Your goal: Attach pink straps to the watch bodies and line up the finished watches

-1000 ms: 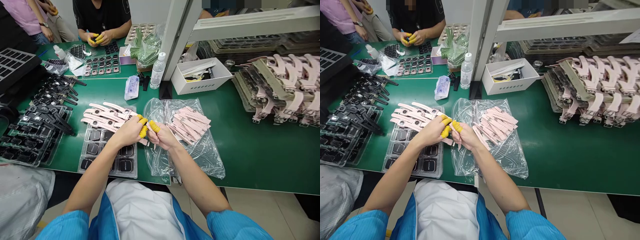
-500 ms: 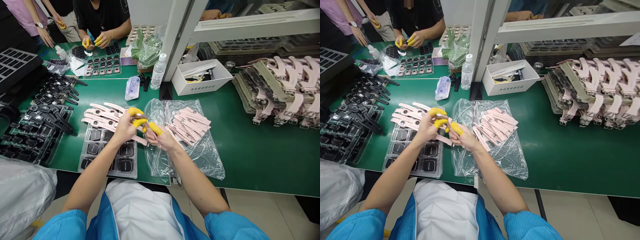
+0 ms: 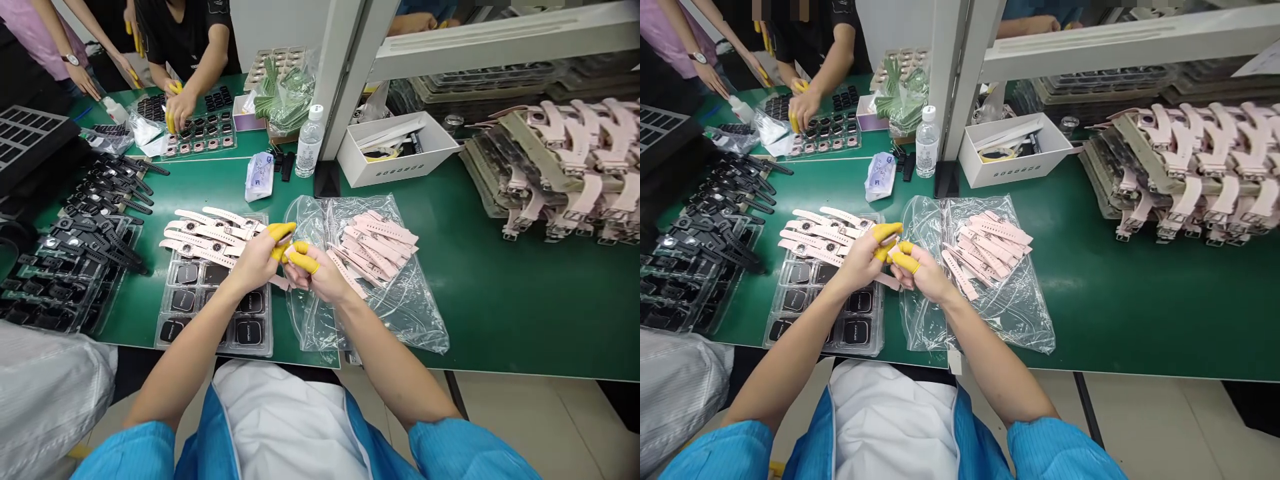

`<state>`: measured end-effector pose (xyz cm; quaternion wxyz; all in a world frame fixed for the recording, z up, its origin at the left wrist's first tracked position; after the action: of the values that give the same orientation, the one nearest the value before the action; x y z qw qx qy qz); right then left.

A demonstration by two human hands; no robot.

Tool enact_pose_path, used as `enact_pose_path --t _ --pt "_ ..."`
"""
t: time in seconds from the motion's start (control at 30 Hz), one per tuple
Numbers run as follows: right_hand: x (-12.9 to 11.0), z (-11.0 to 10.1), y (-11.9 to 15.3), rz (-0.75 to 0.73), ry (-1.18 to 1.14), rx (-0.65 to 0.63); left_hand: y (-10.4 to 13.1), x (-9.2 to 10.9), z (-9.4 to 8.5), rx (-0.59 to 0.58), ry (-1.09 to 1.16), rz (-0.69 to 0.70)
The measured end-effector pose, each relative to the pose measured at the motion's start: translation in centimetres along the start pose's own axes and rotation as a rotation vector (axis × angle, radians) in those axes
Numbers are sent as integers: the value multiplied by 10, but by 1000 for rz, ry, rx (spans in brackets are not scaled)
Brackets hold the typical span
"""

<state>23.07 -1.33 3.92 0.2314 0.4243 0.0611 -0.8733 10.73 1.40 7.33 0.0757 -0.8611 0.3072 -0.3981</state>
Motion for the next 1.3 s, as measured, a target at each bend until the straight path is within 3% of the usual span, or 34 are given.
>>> enact_pose_path --t 0.13,0.4,0.73,1.0,1.3 --pt "3 -1 0 27 -18 11 3 2 3 -59 -81 98" --pt "-4 0 -1 -42 33 7 3 3 2 -80 -95 128" --pt "2 -2 -3 7 -128 40 2 3 6 -84 -110 73" --pt "2 -7 -5 10 -206 79 1 18 -1 -134 -79 137" --pt "6 -11 -4 72 -150 140 0 12 7 -182 -293 124"
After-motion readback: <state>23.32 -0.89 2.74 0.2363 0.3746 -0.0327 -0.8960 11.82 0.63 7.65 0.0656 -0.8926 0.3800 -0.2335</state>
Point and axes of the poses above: each hand's wrist, its own y-axis away from the middle knuckle, its own z-axis out of the palm, x = y × z, the point moved 6 cm from there along -y, towards the middle knuckle, and after that the axes turned 8 degrees about -y, right-handed, at the moved point
